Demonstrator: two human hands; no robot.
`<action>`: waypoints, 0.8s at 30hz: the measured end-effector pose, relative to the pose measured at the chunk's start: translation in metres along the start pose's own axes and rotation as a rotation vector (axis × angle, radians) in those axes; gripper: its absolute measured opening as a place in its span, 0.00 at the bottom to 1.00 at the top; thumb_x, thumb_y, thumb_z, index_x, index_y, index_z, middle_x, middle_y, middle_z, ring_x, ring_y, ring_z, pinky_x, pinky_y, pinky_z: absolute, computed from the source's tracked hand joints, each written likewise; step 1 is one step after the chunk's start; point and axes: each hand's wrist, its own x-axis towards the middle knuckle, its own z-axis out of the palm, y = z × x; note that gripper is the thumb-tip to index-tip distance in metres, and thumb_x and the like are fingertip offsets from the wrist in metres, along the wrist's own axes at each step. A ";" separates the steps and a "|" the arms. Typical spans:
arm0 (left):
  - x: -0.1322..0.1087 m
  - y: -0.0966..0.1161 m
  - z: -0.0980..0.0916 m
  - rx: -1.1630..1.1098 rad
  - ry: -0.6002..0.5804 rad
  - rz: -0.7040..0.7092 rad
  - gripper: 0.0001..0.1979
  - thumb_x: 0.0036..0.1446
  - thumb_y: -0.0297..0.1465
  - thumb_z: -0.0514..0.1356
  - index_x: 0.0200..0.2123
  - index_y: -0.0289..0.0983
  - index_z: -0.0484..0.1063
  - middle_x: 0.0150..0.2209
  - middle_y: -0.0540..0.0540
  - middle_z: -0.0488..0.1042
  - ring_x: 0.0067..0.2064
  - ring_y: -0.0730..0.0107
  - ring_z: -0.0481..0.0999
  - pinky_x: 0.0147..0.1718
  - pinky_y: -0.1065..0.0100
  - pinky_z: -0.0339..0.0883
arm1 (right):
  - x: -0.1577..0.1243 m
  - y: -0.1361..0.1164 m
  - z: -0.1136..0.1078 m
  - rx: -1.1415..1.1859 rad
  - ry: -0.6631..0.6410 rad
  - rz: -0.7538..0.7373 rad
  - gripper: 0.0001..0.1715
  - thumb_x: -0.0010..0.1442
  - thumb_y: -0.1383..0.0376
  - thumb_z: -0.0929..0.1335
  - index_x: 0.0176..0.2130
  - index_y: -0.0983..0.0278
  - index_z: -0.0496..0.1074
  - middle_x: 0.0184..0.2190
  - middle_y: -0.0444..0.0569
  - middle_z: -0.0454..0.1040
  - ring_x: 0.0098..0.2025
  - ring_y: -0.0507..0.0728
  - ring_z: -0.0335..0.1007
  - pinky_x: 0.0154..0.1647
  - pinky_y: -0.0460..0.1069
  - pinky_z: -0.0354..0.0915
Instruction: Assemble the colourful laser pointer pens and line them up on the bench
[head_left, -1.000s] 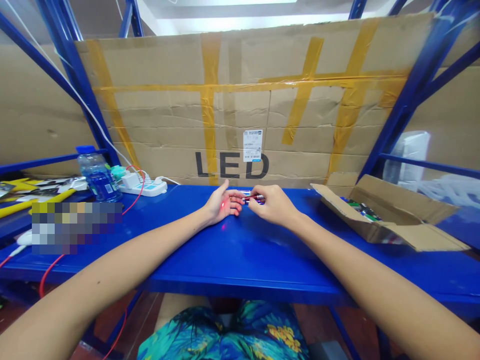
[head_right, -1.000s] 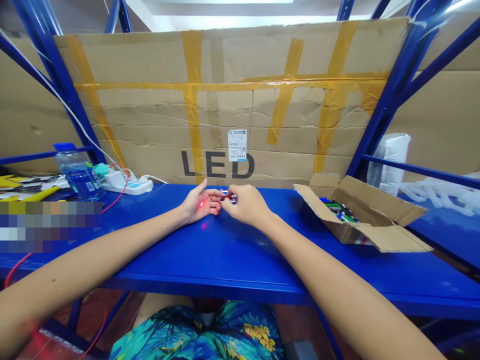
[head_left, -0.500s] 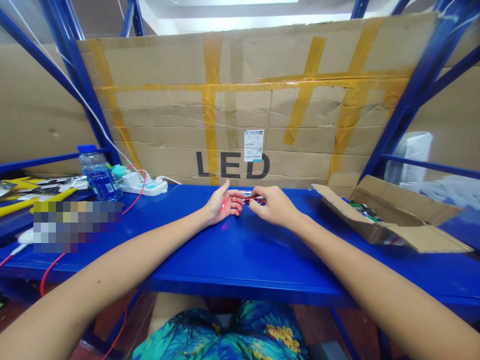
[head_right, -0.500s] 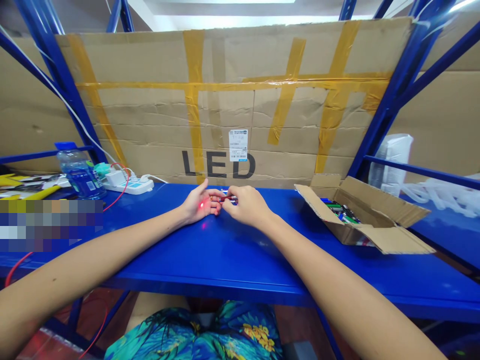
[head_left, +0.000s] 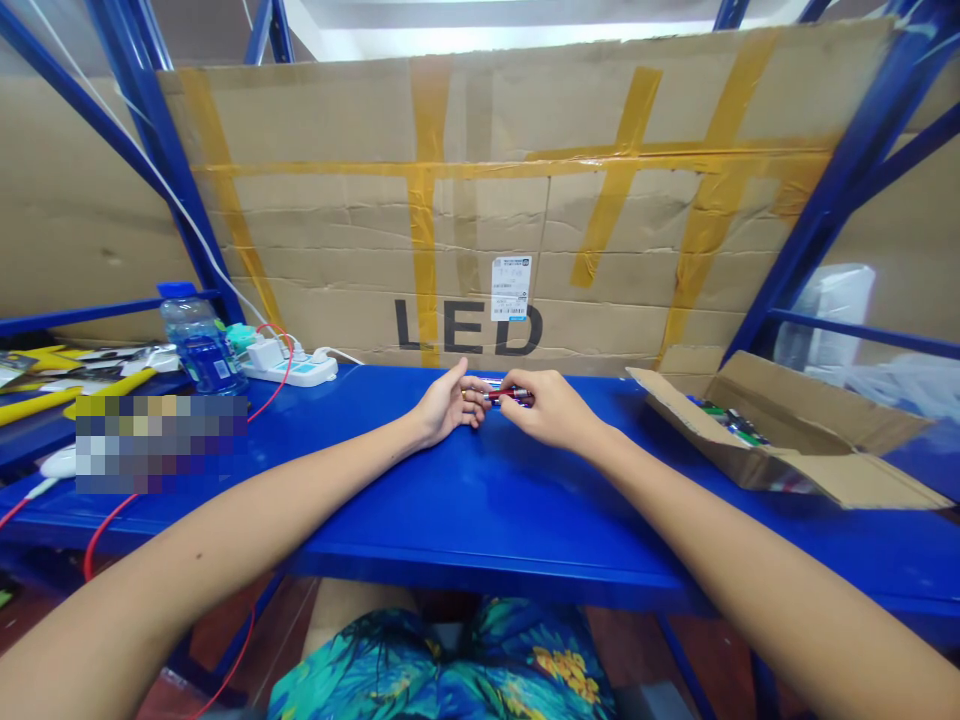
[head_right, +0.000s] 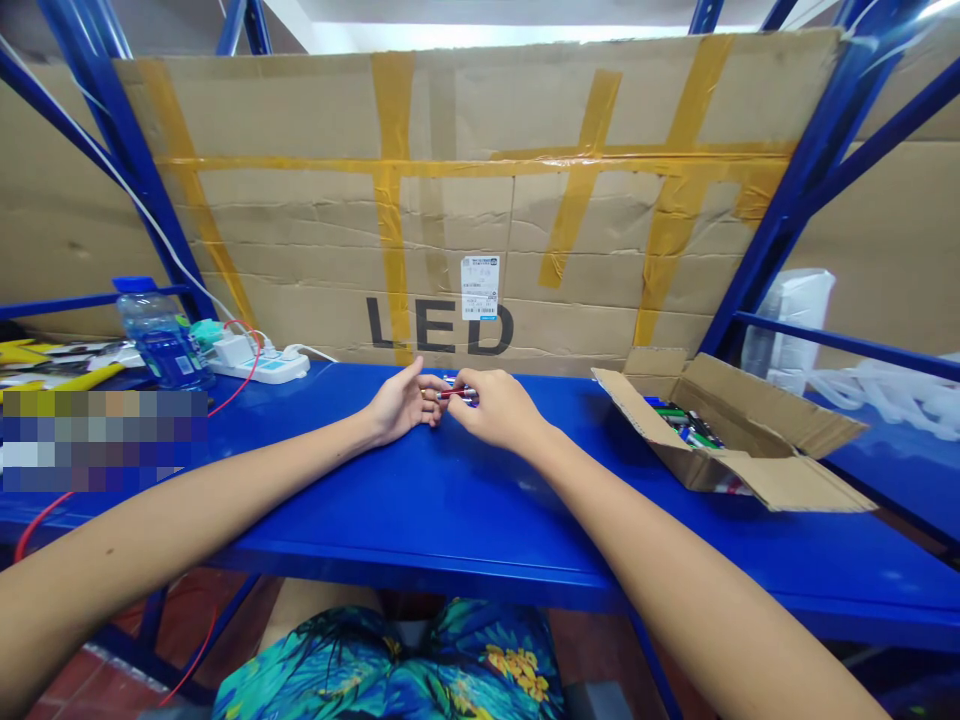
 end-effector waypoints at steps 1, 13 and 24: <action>-0.001 0.000 0.001 0.029 0.024 0.036 0.27 0.57 0.53 0.55 0.33 0.32 0.73 0.26 0.43 0.72 0.24 0.69 0.71 0.24 0.68 0.63 | 0.000 0.001 0.000 0.010 -0.009 -0.002 0.11 0.59 0.65 0.65 0.38 0.64 0.76 0.30 0.49 0.79 0.30 0.55 0.70 0.31 0.47 0.59; -0.002 0.018 0.009 0.670 0.152 0.439 0.08 0.51 0.33 0.65 0.32 0.34 0.75 0.24 0.48 0.73 0.26 0.71 0.69 0.29 0.67 0.63 | 0.009 0.029 0.006 0.190 -0.092 0.012 0.15 0.64 0.64 0.64 0.48 0.63 0.75 0.45 0.52 0.78 0.44 0.58 0.74 0.45 0.51 0.65; 0.060 0.018 -0.024 1.034 0.205 0.533 0.06 0.56 0.31 0.61 0.32 0.35 0.75 0.33 0.45 0.77 0.36 0.66 0.73 0.37 0.65 0.63 | 0.050 0.085 0.016 -0.191 -0.120 -0.006 0.17 0.63 0.71 0.61 0.43 0.66 0.77 0.41 0.56 0.79 0.42 0.59 0.73 0.43 0.50 0.62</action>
